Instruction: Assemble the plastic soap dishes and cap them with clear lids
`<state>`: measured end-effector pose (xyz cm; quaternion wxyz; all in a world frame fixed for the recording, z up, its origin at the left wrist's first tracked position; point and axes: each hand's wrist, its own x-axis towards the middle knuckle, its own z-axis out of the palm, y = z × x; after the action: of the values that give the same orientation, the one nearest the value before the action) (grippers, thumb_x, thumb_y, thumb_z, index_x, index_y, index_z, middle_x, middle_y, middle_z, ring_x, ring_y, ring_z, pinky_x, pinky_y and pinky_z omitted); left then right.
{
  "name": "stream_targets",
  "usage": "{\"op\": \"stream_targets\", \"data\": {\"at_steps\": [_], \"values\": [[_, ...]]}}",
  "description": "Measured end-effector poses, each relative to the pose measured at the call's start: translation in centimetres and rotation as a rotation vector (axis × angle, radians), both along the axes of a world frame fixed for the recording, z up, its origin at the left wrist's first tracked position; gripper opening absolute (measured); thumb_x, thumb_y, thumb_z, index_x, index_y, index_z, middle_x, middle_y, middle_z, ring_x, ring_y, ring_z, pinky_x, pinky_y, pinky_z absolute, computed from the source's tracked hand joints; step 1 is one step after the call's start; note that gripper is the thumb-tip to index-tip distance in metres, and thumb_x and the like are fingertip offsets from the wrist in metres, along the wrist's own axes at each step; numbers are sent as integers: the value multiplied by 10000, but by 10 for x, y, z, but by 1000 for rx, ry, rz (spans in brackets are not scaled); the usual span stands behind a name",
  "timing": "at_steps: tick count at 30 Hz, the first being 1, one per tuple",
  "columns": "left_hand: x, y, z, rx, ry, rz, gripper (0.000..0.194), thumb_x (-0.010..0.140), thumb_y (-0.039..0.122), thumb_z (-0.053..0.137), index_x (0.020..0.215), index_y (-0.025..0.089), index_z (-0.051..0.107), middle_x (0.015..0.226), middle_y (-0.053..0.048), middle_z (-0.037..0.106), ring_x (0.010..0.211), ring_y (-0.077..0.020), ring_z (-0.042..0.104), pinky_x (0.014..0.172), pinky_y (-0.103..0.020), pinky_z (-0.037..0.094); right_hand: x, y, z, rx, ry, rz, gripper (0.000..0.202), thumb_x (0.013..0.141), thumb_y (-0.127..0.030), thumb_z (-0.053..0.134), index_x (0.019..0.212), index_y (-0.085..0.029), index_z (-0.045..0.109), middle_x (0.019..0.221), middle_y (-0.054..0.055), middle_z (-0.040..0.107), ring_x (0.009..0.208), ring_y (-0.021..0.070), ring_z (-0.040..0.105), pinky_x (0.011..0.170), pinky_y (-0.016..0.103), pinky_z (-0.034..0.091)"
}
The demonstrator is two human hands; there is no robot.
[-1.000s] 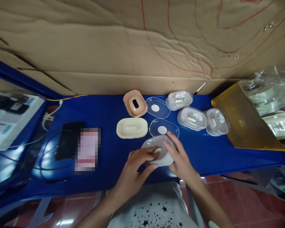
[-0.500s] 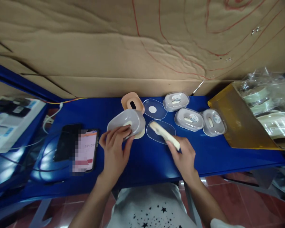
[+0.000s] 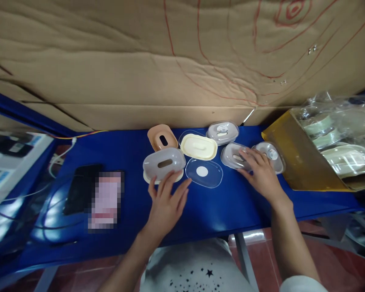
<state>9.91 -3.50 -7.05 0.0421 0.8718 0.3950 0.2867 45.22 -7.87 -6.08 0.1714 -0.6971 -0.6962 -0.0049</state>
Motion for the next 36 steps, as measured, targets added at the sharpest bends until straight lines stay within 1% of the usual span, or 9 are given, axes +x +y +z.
{"op": "stream_targets", "data": {"at_steps": [5,9,11,13,19,22,25,30,36], "values": [[29,-24,-2,-29,66,-235,329,1027,156,654,1325,283,711,1494,-79,676,1441,-271,579,1364,-576,118,-8,-11,17,11,108,132,546,1069,-519,608,1560,-282,575,1510,131,659,1379,341,628,1163,600,508],[46,-32,-7,-31,186,-325,396,1049,245,644,1437,320,656,1638,-67,561,1522,-295,501,1362,-657,63,-8,-1,19,54,159,-66,475,1111,-510,509,1490,-255,638,1351,122,767,1182,326,753,1020,518,608],[47,-31,-9,-32,206,-322,381,1058,256,633,1434,304,657,1621,-65,582,1530,-304,493,1356,-683,37,-5,6,18,132,65,-201,469,1116,-501,487,1450,-226,667,1319,148,776,1147,355,759,989,540,603],[43,-29,-11,-34,195,-299,325,1061,251,632,1379,286,688,1537,-56,657,1506,-300,520,1356,-678,-1,-7,8,18,201,-30,-220,456,1111,-465,507,1446,-199,665,1392,180,732,1252,393,704,1053,591,550],[15,-27,-13,-53,117,-163,196,1031,222,687,1214,253,749,1348,-60,757,1406,-307,608,1352,-661,6,-56,-17,10,-41,-5,183,455,1075,-495,612,1453,-243,643,1381,132,742,1257,350,699,1033,560,541],[8,-32,-10,-53,60,-99,164,1028,201,679,1172,235,751,1340,-67,760,1381,-301,626,1355,-644,41,-78,-27,2,-53,-18,195,439,1087,-425,609,1486,-243,619,1451,132,712,1302,357,688,1051,576,520],[12,-39,-6,-58,32,-141,221,1026,196,670,1229,243,743,1390,-76,740,1388,-285,617,1364,-609,45,-85,-30,3,-38,93,200,415,1113,-304,539,1522,-252,582,1457,106,716,1278,313,714,1026,527,543],[38,-44,-9,-41,92,-287,400,1045,277,659,1443,307,652,1588,-69,611,1506,-294,507,1354,-626,-76,-79,-28,7,33,355,81,360,1134,-351,462,1417,-266,668,1266,89,804,1105,268,782,931,435,624],[46,-41,-18,-33,118,-339,108,1029,222,684,1120,244,739,1286,-45,761,1450,-265,555,1345,-651,-100,-61,8,9,119,380,-83,402,1123,-453,466,1355,-231,708,1280,114,798,1140,290,777,977,437,636]]}}
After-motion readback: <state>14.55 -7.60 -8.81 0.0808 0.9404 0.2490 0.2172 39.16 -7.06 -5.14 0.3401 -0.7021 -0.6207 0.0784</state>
